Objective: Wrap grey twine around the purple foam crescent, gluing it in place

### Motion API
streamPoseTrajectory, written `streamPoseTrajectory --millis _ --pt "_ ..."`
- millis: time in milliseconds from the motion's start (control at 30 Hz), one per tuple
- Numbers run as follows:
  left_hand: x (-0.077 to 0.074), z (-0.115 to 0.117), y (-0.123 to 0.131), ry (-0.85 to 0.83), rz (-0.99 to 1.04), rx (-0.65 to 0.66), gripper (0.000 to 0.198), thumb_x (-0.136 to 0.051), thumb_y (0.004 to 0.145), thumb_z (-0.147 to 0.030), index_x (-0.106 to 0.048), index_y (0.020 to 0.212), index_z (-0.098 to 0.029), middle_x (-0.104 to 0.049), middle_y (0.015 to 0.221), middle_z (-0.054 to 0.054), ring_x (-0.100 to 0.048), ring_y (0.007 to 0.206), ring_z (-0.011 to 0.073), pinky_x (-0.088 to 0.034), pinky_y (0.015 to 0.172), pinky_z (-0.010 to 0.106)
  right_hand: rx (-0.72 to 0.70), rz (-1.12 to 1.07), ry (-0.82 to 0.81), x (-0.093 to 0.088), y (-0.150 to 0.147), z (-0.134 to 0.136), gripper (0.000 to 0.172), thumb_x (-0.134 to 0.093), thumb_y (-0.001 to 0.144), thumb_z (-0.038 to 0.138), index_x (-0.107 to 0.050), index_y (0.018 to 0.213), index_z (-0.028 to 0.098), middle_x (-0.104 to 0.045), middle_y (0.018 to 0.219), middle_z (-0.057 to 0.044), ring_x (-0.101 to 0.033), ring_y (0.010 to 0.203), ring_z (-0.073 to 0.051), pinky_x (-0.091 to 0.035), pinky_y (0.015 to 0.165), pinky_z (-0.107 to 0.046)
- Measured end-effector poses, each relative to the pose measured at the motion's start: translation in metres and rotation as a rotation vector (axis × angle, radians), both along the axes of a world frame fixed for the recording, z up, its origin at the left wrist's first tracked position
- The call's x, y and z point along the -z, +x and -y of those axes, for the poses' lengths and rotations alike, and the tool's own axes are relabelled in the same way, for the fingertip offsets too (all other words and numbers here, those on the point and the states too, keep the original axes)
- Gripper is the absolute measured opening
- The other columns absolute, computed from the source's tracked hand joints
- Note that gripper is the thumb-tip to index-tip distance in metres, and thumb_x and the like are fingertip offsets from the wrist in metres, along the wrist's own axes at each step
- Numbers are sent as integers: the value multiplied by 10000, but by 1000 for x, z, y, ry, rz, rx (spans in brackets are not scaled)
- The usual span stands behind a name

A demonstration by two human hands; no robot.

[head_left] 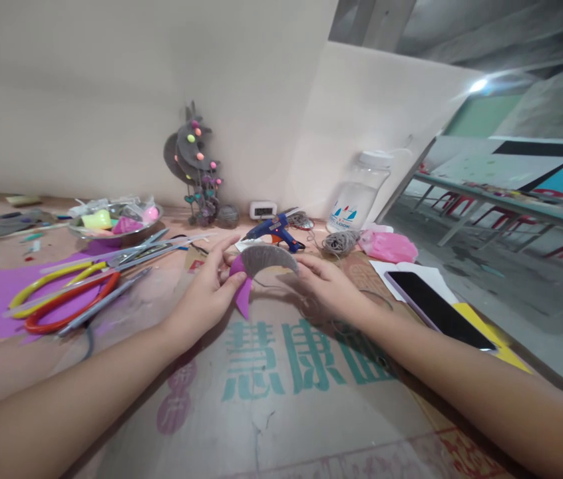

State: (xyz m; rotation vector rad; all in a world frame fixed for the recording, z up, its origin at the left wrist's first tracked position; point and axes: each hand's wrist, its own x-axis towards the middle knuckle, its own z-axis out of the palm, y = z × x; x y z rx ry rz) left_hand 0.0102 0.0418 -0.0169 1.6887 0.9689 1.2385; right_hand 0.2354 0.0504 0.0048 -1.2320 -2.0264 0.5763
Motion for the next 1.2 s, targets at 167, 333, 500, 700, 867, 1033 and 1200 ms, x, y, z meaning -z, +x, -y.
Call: streamPoseTrajectory --millis 167,333,500,700,867,1033,1200 --pt "-1 0 2 -63 3 43 543 -533 827 -246 -351 1338 -219 -581 1020 48 -628 840 145 -526 712 271 -60 -232 -108 -3 -12 12 200 -447 873 281 -615 894 176 -653 841 -47 -616 839 -173 -495 795 -339" --pt "-3 2 1 -99 -58 33 484 -570 802 -293 -461 1265 -206 -614 1022 48 -640 801 151 -525 678 272 -173 -371 -107 -1 -13 16 406 -495 805 192 -489 1211 188 -625 881 -42 -601 837 -152 -483 789 -332" --pt "-6 4 1 -108 -132 48 413 -588 795 -343 -563 1181 -199 -666 977 48 -624 756 162 -505 650 274 -18 -291 -150 1 -11 15 356 -460 892 334 -553 1192 167 -569 678 12 -530 628 -120 -441 620 -265" --pt "-10 5 2 -84 -128 74 259 -554 825 -364 -640 983 -178 -681 856 31 -620 775 168 -484 711 277 -27 -309 -212 1 -10 15 353 -475 886 352 -582 1176 181 -548 643 32 -470 555 -102 -387 542 -243" --pt "-13 7 2 -83 -195 17 228 -509 843 -354 -646 806 -176 -659 746 6 -581 682 150 -448 635 251 -35 -282 -191 -2 -11 18 360 -479 887 349 -593 1186 186 -555 650 28 -473 577 -100 -382 571 -247" --pt "-13 6 0 -112 -116 -15 286 -429 881 -353 -643 826 -172 -643 748 12 -577 698 152 -450 641 252 -21 -344 -228 -6 -12 19 371 -498 869 334 -599 1179 156 -533 614 35 -462 563 -96 -378 569 -243" --pt "-10 4 -3 -122 -132 -92 275 -535 831 -425 -649 856 -176 -681 834 27 -602 773 168 -448 711 264 -43 -426 -241 -10 -11 18 369 -515 855 327 -613 1157 139 -515 596 36 -479 583 -97 -394 605 -246"
